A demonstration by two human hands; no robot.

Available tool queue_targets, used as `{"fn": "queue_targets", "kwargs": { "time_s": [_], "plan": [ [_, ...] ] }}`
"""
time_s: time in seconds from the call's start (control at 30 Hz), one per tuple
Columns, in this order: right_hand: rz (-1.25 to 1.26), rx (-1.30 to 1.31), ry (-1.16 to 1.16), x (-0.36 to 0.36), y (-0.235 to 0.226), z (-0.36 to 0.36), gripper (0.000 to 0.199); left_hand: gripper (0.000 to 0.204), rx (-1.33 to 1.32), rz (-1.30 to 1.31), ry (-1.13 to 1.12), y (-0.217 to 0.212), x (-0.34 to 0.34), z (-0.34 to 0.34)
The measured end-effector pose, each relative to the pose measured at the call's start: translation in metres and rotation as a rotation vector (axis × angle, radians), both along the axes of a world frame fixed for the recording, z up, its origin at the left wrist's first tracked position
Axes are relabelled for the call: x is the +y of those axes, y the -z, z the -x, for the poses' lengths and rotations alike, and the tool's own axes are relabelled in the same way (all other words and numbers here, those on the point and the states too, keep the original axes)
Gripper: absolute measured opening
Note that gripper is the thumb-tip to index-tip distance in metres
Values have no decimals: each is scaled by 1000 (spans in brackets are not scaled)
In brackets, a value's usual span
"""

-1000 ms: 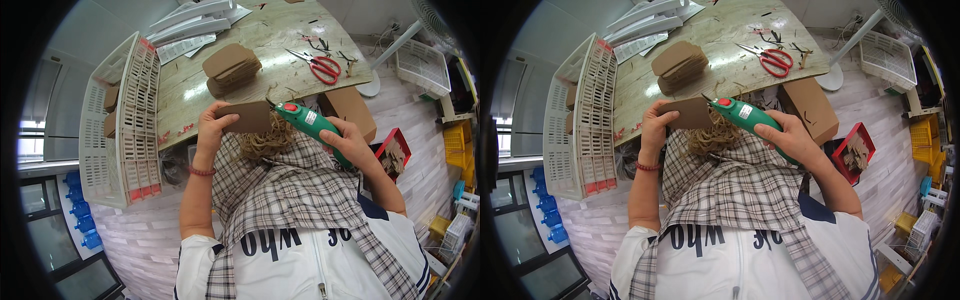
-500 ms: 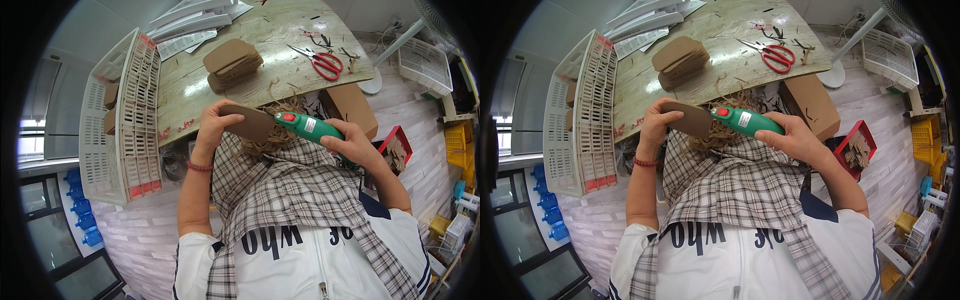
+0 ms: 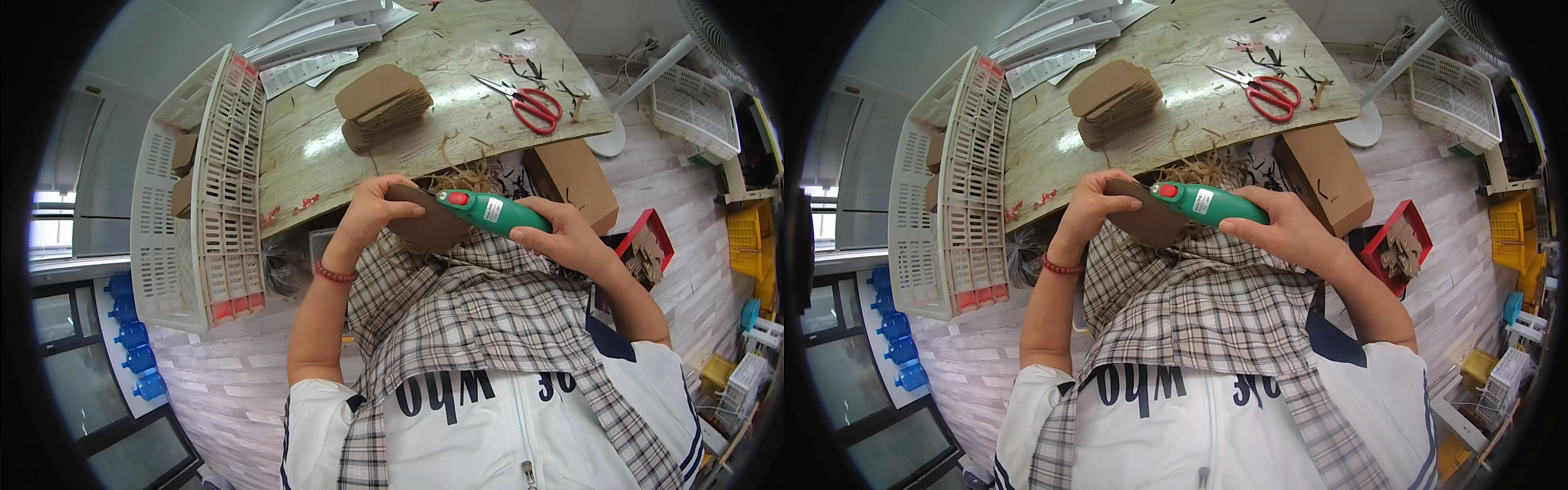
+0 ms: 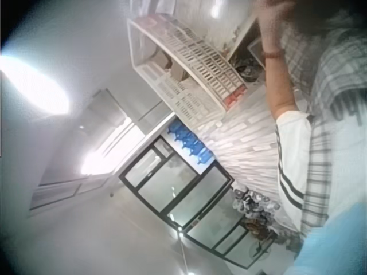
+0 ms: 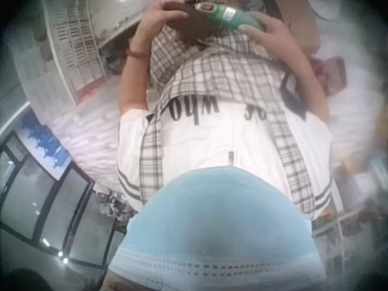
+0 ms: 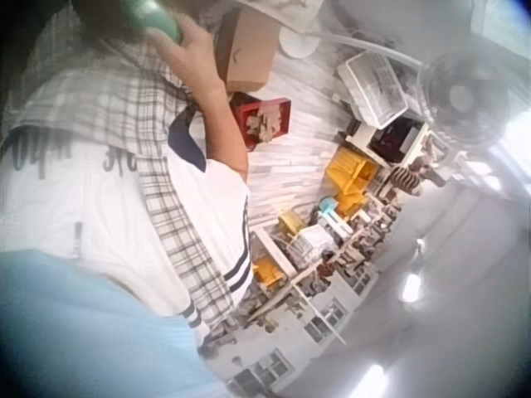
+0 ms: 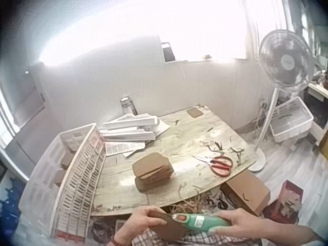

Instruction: The person uses a green rotary tool to trim the edges of small brown cardboard pieces held in their left hand. They then use red scissors to snip away excess material and place the finished pieces into a white plastic basket.

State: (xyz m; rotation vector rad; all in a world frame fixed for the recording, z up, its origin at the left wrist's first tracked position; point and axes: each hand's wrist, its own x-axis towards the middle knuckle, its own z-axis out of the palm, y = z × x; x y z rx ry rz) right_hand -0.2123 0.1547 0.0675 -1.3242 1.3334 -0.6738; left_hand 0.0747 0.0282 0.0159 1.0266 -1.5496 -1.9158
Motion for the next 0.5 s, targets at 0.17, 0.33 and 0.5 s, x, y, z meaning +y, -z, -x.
{"fn": "queue_targets", "kwargs": {
  "time_s": [0.17, 0.33, 0.5],
  "plan": [
    [9, -12, -31, -7, -5, -7, 43, 25, -36, -60, 76, -6, 2, 4],
    [25, -83, -44, -22, 5, -22, 41, 37, 2, -94, 69, -5, 1, 4],
    [69, -154, 136, -27, 21, -22, 37, 38, 207, -36, -399, 24, -36, -68]
  ]
}}
